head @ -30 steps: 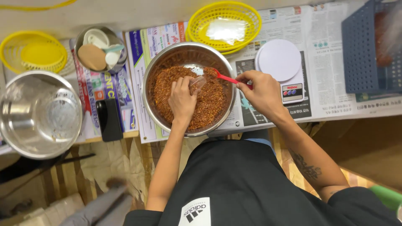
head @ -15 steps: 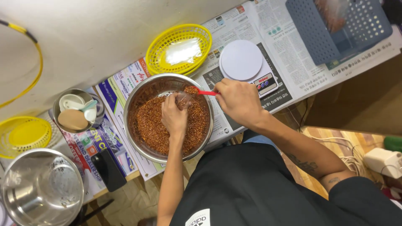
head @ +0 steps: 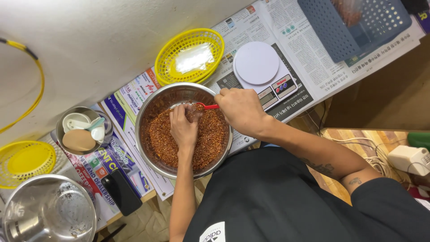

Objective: Portioning and weighing small food items from a large bowl into a basket using a digital scale and a spoon.

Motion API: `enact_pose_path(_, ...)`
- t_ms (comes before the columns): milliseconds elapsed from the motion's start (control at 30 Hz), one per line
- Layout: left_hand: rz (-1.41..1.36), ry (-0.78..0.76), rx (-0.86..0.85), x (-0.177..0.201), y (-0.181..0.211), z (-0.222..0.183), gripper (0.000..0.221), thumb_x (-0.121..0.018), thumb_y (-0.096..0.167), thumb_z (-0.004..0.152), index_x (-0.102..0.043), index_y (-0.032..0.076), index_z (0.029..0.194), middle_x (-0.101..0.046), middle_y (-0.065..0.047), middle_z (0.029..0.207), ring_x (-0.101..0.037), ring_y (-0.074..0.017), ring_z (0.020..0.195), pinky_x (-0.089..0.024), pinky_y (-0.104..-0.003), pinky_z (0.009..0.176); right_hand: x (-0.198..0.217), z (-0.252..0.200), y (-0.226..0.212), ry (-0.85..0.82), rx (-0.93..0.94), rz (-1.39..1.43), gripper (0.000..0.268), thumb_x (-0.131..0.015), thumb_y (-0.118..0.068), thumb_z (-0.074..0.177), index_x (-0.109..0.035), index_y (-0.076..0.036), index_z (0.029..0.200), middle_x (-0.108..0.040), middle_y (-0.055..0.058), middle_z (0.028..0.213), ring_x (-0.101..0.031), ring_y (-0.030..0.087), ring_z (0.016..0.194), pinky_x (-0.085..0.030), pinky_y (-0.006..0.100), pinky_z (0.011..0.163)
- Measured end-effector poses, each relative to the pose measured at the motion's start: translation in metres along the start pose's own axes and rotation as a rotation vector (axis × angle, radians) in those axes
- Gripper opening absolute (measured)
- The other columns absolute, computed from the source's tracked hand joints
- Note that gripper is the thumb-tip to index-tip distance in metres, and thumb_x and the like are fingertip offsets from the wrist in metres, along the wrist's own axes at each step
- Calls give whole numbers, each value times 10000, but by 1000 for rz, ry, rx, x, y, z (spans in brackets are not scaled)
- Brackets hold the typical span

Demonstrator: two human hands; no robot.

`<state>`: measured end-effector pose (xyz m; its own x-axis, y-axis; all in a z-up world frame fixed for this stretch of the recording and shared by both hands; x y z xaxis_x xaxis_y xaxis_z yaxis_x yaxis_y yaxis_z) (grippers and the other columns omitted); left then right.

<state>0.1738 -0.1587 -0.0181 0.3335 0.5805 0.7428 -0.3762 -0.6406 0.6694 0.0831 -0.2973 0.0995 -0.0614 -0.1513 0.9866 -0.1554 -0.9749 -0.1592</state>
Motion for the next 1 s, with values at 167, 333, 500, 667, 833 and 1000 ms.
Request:
enact_pose_path(167, -58, 40, -37, 5, -7, 2, 469, -910, 295, 718, -621, 157, 1061, -629, -38, 963, -631, -308, 976, -550, -493, 876, 6, 5, -29, 93, 114, -88, 113, -661, -89, 864, -703, -155, 945, -659, 2, 856, -665, 214, 833, -505, 310, 626)
enact_pose_path(333, -170, 70, 8, 17, -27, 5, 421, -863, 243, 767, -612, 140, 1089, -627, -53, 968, -629, -297, 951, -549, -467, 852, -5, 5, -30, 72, 106, -70, 136, -679, -108, 859, -704, -154, 985, -667, 21, 872, -663, 233, 850, -518, 339, 639)
enact_pose_path(500, -415, 63, 37, 18, -37, 13, 301, -707, 118, 926, -571, 103, 1195, -638, -101, 1030, -617, -269, 915, -559, -409, 782, -36, 0, 6, -67, -60, 57, 172, -723, -184, 862, -695, -146, 1028, -700, 53, 866, -702, 299, 830, -557, 427, 647)
enact_pose_path(667, -729, 18, 51, 13, -29, 12, 281, -595, 53, 1022, -500, 86, 1284, -640, -123, 1079, -614, -232, 895, -573, -340, 734, -75, -5, 14, -154, -151, 126, 264, -756, -267, 871, -686, -140, 1092, -720, 69, 923, -718, 312, 893, -576, 445, 709)
enact_pose_path(833, -1176, -12, 93, 0, -40, 17, 225, -534, 144, 1065, -470, 149, 1281, -642, -79, 1152, -637, -163, 1000, -602, -251, 748, -74, -6, 14, -131, -135, 168, 294, -731, -281, 925, -697, -104, 1158, -706, 103, 1025, -671, 295, 1015, -534, 415, 826)
enact_pose_path(1000, -1080, -149, -25, 3, 12, 13, 181, -594, 214, 1046, -568, 85, 1171, -684, -117, 1154, -668, -161, 1029, -623, -227, 748, -64, -33, 48, 1, -130, 410, 156, -704, -216, 916, -671, -159, 1057, -669, 60, 956, -661, 299, 959, -553, 426, 784)
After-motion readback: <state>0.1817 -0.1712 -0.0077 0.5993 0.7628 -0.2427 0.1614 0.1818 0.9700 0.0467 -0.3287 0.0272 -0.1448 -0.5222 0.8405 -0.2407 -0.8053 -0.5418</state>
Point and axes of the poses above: each hand's wrist, its own z-axis towards the middle knuckle, its own x-axis out of the back of the hand, y = z × x, the point moved 10 cm from there along z, towards the middle knuckle
